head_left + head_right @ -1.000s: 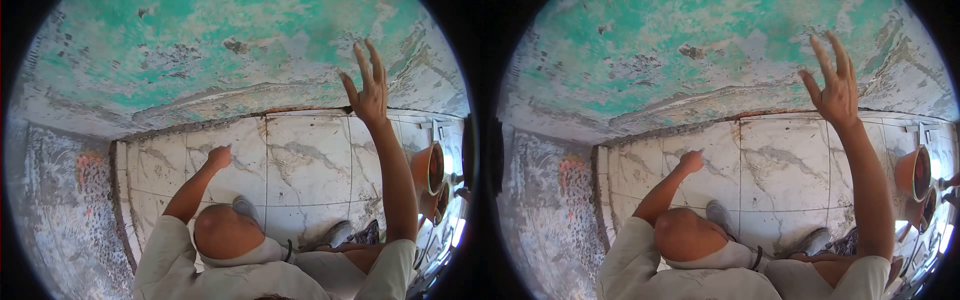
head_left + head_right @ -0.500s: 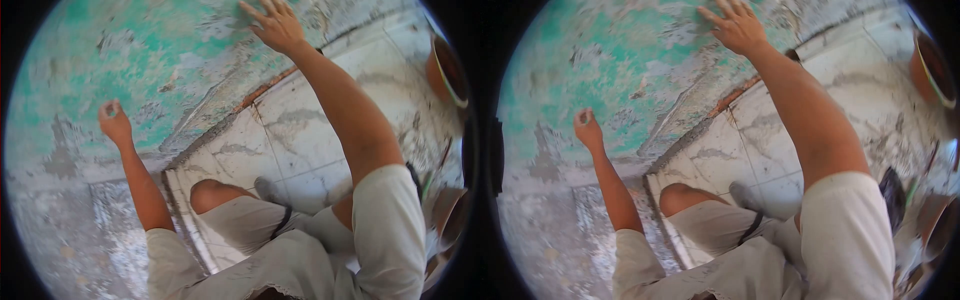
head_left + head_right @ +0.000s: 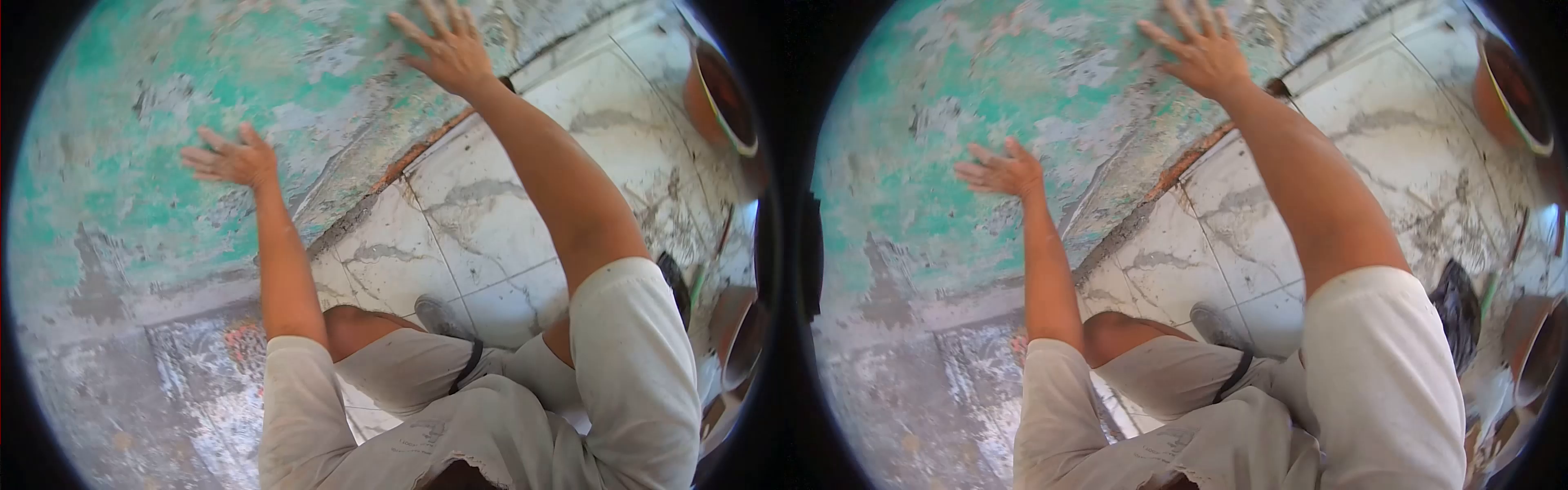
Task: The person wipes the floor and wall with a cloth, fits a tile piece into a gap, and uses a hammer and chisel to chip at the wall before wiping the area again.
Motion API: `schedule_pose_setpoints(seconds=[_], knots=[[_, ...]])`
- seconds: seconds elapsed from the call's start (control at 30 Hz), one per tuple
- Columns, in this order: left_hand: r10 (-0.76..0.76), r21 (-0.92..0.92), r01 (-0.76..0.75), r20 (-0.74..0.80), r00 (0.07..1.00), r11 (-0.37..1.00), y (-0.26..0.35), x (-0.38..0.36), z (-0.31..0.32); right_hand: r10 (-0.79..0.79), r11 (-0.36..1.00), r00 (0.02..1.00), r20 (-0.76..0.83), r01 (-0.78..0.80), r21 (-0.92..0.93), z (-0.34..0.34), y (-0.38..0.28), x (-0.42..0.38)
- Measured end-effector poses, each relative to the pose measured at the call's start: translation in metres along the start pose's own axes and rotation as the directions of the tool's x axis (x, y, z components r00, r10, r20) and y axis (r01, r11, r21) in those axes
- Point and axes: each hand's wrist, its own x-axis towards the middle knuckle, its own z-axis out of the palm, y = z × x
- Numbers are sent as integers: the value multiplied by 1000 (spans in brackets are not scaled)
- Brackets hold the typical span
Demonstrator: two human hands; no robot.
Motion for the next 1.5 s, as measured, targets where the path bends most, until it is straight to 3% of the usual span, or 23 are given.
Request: schedule_pose_setpoints(seconds=[0.07,0.1,0.17,0.33,0.4,0.63,0.7,0.73,0.8,0.83,0.87,0.93,1.03,1.13,1.3,1.5], knots=[[-31,27,33,-79,996,999,-2,-12,9,-133,990,938,-320,110,-89,30,6,-1],[-66,-8,66,-112,991,998,1,-17,12,-168,985,913,-371,170,-28,40,13,2],[-108,-60,99,-171,979,993,4,-25,15,-210,974,900,-383,227,-2,50,16,6],[-346,-135,331,-110,932,934,22,-48,21,-133,974,958,-254,79,-212,69,15,-1],[-395,-158,375,-119,911,913,28,-54,25,-144,963,966,-214,87,-256,78,22,-3],[-428,-211,402,-97,898,891,28,-60,25,-180,962,948,-264,114,-247,99,26,-7],[-411,-200,398,-26,911,895,30,-61,23,-176,968,947,-271,116,-223,103,25,-12],[-427,-211,410,-40,904,887,31,-61,25,-227,968,930,-291,181,-176,109,30,-17],[-437,-239,413,-52,898,879,29,-62,30,-105,983,985,-138,82,-165,122,36,-41],[-455,-270,436,-7,891,858,31,-66,29,-121,976,991,-60,108,-191,133,48,-54],[-445,-284,424,-9,896,860,35,-73,30,-41,992,998,47,46,-113,131,41,-67],[-365,-275,336,-59,929,901,42,-88,34,-47,987,981,191,75,-143,123,21,-86],[-212,-302,235,108,971,924,57,-131,37,-46,971,939,341,122,-206,112,3,-97],[-114,-236,160,198,974,959,67,-167,39,-14,978,951,308,78,-196,109,-5,-100],[-74,-224,109,159,985,968,68,-164,36,-30,970,916,399,122,-208,101,-4,-97],[-34,-221,63,134,990,973,68,-158,35,45,972,904,424,59,-229,103,-2,-97]])
